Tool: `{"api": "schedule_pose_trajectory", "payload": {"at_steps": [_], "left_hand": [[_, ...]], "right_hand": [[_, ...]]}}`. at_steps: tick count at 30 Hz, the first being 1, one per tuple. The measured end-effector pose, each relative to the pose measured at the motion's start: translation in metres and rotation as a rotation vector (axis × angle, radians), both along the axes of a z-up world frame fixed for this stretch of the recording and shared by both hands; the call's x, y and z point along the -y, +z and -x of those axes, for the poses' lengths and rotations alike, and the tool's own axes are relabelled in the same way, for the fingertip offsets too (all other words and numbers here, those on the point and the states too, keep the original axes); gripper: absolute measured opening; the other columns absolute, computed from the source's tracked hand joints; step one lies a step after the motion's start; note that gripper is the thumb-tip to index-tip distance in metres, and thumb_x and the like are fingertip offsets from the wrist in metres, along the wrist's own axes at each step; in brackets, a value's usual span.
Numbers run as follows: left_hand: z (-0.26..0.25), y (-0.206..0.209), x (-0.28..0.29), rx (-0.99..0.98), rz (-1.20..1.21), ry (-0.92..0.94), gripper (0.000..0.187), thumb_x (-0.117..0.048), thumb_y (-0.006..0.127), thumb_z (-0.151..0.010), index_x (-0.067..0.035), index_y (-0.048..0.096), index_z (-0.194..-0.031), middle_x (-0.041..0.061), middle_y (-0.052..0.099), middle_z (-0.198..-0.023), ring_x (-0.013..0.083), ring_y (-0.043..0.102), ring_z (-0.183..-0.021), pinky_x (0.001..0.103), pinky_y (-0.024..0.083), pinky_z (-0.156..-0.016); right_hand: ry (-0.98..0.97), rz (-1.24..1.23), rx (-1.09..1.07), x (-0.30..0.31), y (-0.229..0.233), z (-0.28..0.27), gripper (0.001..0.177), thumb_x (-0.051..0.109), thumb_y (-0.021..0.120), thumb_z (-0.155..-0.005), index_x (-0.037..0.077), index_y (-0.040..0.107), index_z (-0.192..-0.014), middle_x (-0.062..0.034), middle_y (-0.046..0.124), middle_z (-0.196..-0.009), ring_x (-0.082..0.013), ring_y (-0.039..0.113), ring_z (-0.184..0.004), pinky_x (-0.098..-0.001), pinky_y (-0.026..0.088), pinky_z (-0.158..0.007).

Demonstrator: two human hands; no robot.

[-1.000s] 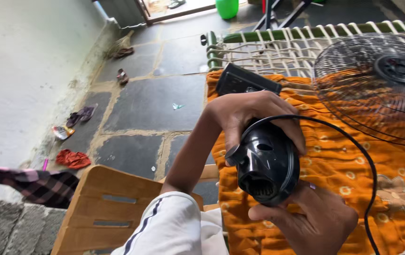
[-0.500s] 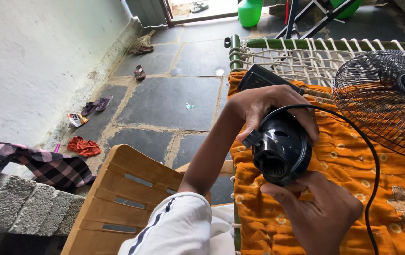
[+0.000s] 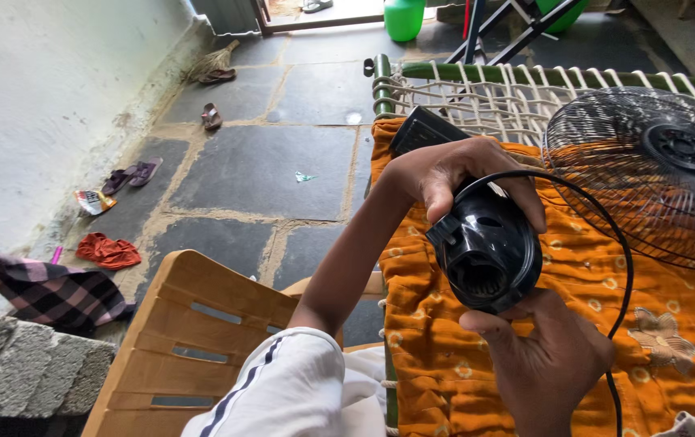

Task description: The person cleans a small black component with a cloth, then inserts and secures it into the fan motor housing. They then pick up the fan stand, use a green screwdriver to loosen a screw, and remove the stand's inner rod. The fan head and motor remain disassembled on the cot.

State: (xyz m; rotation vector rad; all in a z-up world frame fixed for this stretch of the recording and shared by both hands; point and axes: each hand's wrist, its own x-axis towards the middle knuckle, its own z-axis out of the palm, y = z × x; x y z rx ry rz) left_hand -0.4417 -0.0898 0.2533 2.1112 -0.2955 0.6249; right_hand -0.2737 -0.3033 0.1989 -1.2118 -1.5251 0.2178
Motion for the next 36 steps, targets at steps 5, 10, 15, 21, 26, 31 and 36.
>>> {"api": "schedule_pose_trajectory", "payload": {"at_steps": [5, 10, 15, 21, 26, 31, 36], "left_hand": [[-0.004, -0.001, -0.003, -0.007, 0.016, -0.015, 0.111, -0.091, 0.071, -0.063, 0.004, 0.075, -0.12, 0.02, 0.077, -0.115, 0.0307, 0.08, -0.1, 0.039, 0.065, -0.093], [-0.002, 0.01, 0.002, 0.018, -0.033, -0.052, 0.105, -0.089, 0.065, -0.073, 0.003, 0.072, -0.125, 0.019, 0.076, -0.119, 0.0308, 0.079, -0.102, 0.037, 0.063, -0.096], [-0.029, 0.008, -0.001, -0.02, -0.031, 0.091, 0.106, -0.093, 0.057, -0.08, 0.001, 0.073, -0.127, 0.015, 0.078, -0.119, 0.0248, 0.08, -0.104, 0.033, 0.063, -0.096], [-0.103, 0.008, -0.008, 0.122, -0.46, 0.32, 0.105, -0.082, 0.077, -0.076, 0.003, 0.063, -0.137, 0.017, 0.073, -0.121, 0.032, 0.072, -0.113, 0.042, 0.055, -0.097], [-0.196, -0.022, 0.008, -0.01, -0.609, 0.519, 0.096, -0.069, 0.083, -0.072, 0.001, 0.063, -0.134, 0.016, 0.073, -0.109, 0.0344, 0.071, -0.1, 0.046, 0.055, -0.087], [-0.244, -0.088, 0.012, -0.289, -0.79, 0.593, 0.092, -0.077, 0.082, -0.069, 0.004, 0.064, -0.108, 0.017, 0.069, -0.098, 0.0335, 0.066, -0.098, 0.046, 0.054, -0.084], [-0.268, -0.155, 0.032, -0.351, -0.977, 0.589, 0.094, -0.072, 0.08, -0.061, 0.006, 0.064, -0.112, 0.018, 0.068, -0.103, 0.0337, 0.063, -0.103, 0.047, 0.049, -0.087]], "right_hand": [[0.02, -0.095, 0.049, -0.003, 0.002, -0.007, 0.049, 0.05, 0.083, -0.078, 0.004, 0.07, -0.089, -0.0028, 0.068, -0.071, -0.0129, 0.065, -0.057, -0.0252, 0.043, -0.054], [-0.004, -0.122, 0.107, -0.005, 0.007, -0.007, 0.05, 0.055, 0.08, -0.078, 0.006, 0.07, -0.084, -0.0032, 0.065, -0.067, -0.0139, 0.061, -0.054, -0.0256, 0.041, -0.053], [-0.213, -0.085, 0.105, -0.012, -0.002, -0.046, 0.067, 0.063, 0.073, -0.068, 0.001, 0.075, -0.096, -0.0061, 0.055, -0.059, -0.0135, 0.048, -0.046, -0.0285, 0.035, -0.05], [-0.207, -0.275, -0.237, -0.038, -0.017, -0.122, 0.052, 0.048, 0.074, -0.11, -0.003, 0.065, -0.111, -0.0035, 0.072, -0.089, -0.0049, 0.068, -0.083, -0.0204, 0.054, -0.079], [-0.473, -0.028, -0.193, -0.018, -0.069, -0.244, 0.03, 0.028, 0.076, -0.105, -0.001, 0.07, -0.108, -0.0056, 0.075, -0.094, -0.008, 0.071, -0.088, -0.0239, 0.056, -0.079], [-1.011, 0.248, 0.04, -0.007, -0.172, -0.357, 0.03, 0.021, 0.082, -0.091, -0.001, 0.071, -0.108, -0.0157, 0.076, -0.097, -0.0268, 0.074, -0.087, -0.0371, 0.058, -0.078], [-0.732, 0.66, 0.504, -0.007, -0.229, -0.418, 0.041, 0.019, 0.07, -0.088, 0.017, 0.07, -0.129, -0.0111, 0.071, -0.129, -0.0356, 0.063, -0.119, -0.0528, 0.044, -0.101]]}}
